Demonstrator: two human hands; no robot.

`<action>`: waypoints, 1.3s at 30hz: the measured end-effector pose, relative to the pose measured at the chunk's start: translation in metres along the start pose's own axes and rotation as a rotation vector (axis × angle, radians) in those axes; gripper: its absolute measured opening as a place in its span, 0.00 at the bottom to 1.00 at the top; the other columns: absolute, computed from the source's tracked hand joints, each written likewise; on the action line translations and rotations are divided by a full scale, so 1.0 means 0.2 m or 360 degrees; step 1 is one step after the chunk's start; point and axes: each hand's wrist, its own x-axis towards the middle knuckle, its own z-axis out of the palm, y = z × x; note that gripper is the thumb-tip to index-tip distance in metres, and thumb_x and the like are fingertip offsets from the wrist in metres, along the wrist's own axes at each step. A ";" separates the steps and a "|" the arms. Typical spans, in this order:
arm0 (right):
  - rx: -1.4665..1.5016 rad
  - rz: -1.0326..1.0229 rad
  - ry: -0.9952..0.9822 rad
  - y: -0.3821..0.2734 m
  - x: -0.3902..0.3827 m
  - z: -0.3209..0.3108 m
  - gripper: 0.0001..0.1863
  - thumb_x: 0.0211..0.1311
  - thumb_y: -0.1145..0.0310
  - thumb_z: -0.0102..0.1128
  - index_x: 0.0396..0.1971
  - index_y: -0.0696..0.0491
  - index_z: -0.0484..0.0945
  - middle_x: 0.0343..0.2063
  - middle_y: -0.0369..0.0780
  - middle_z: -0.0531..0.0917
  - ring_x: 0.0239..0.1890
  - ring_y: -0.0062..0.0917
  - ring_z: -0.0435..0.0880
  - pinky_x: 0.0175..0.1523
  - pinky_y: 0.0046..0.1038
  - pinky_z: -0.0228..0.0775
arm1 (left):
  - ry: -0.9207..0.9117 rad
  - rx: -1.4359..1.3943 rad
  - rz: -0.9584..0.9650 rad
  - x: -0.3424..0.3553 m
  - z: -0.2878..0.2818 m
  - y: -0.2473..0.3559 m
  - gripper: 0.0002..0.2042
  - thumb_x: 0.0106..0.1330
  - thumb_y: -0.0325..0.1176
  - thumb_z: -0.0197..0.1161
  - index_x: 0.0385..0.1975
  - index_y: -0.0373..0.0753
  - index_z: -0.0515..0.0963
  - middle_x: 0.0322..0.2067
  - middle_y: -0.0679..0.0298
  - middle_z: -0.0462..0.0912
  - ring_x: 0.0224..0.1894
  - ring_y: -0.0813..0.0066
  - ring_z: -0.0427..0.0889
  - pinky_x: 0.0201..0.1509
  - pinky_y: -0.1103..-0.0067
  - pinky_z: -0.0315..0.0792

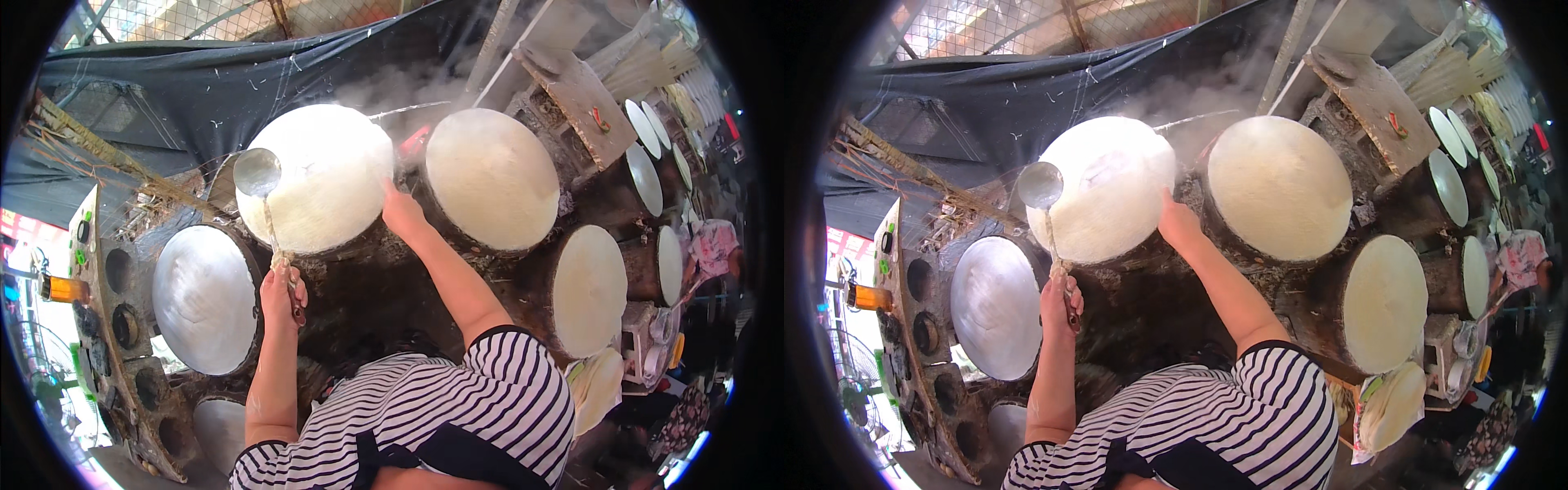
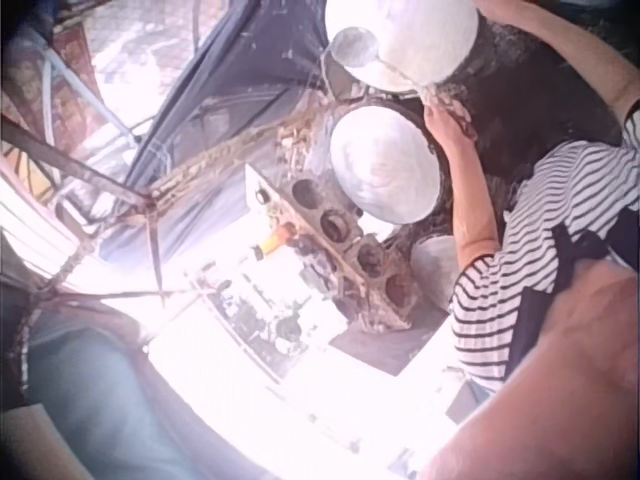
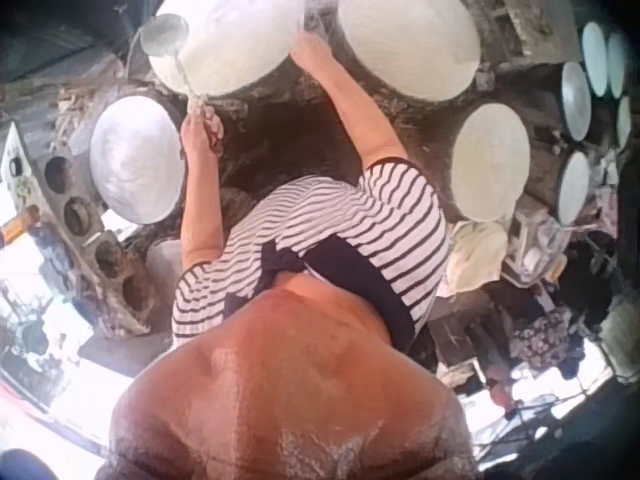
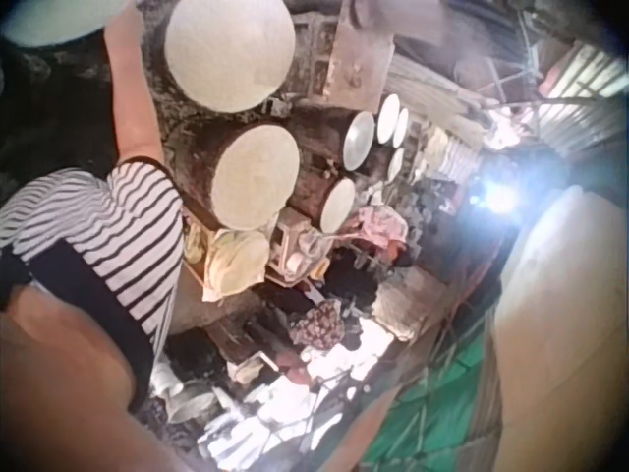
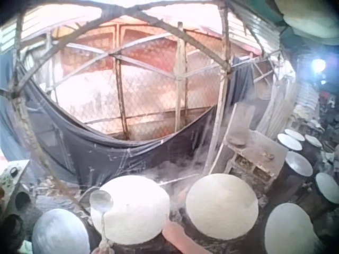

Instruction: The person ladles batter onto multiple hot cylindrical molds, spreads it evenly with a wooden tool, and removes the cooked crepes to stack them. The process repeats continuously across several molds.

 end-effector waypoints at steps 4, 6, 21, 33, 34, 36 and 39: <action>0.0000 0.0191 0.0338 0.02 -0.04 -0.02 0.31 0.54 0.75 0.45 0.61 0.54 0.55 0.25 0.52 0.79 0.29 0.47 0.79 0.35 0.43 0.71 | -0.0070 0.0036 -0.0029 0.01 0.03 0.01 0.09 0.68 0.39 0.50 0.32 0.39 0.67 0.21 0.68 0.67 0.13 0.83 0.63 0.11 0.85 0.59; -0.0067 0.0078 0.0116 0.00 -0.07 -0.01 0.31 0.55 0.74 0.45 0.62 0.53 0.54 0.25 0.52 0.79 0.29 0.46 0.80 0.35 0.44 0.71 | -0.0100 0.0006 -0.0032 0.01 0.07 0.01 0.09 0.68 0.39 0.50 0.33 0.39 0.67 0.21 0.68 0.67 0.13 0.83 0.64 0.12 0.85 0.59; -0.0188 0.0103 0.0154 0.06 -0.13 -0.01 0.29 0.59 0.71 0.42 0.62 0.49 0.54 0.27 0.51 0.78 0.29 0.45 0.80 0.35 0.44 0.72 | -0.0088 -0.0110 -0.0032 0.00 0.08 -0.02 0.09 0.67 0.37 0.52 0.35 0.37 0.69 0.22 0.68 0.69 0.12 0.81 0.65 0.11 0.84 0.60; -0.0157 -0.0025 0.0073 -0.09 -0.28 0.15 0.32 0.56 0.74 0.44 0.63 0.45 0.53 0.29 0.53 0.77 0.30 0.47 0.80 0.36 0.46 0.72 | -0.0087 -0.0162 -0.0017 0.01 0.08 -0.02 0.11 0.67 0.37 0.52 0.41 0.35 0.71 0.21 0.69 0.67 0.14 0.82 0.66 0.12 0.84 0.61; -0.0191 -0.0128 0.0022 -0.12 -0.26 0.17 0.32 0.55 0.74 0.44 0.63 0.45 0.53 0.30 0.53 0.77 0.30 0.47 0.80 0.36 0.46 0.72 | -0.0087 -0.0160 -0.0011 0.01 0.08 -0.03 0.11 0.67 0.37 0.52 0.40 0.36 0.71 0.21 0.69 0.68 0.14 0.82 0.65 0.12 0.84 0.61; -0.0264 -0.0239 -0.0021 -0.12 -0.17 0.14 0.31 0.56 0.73 0.45 0.62 0.46 0.55 0.30 0.52 0.77 0.30 0.46 0.80 0.35 0.45 0.72 | -0.0082 -0.0152 0.0002 0.02 0.06 -0.03 0.10 0.67 0.37 0.52 0.38 0.36 0.71 0.21 0.69 0.68 0.14 0.82 0.65 0.12 0.84 0.62; -0.0259 -0.0013 0.0154 -0.03 -0.11 -0.02 0.27 0.57 0.70 0.46 0.59 0.47 0.61 0.30 0.49 0.78 0.29 0.43 0.81 0.34 0.41 0.73 | -0.0010 -0.0222 -0.0010 -0.01 0.05 -0.01 0.09 0.67 0.37 0.52 0.33 0.37 0.70 0.21 0.68 0.68 0.13 0.82 0.65 0.12 0.84 0.62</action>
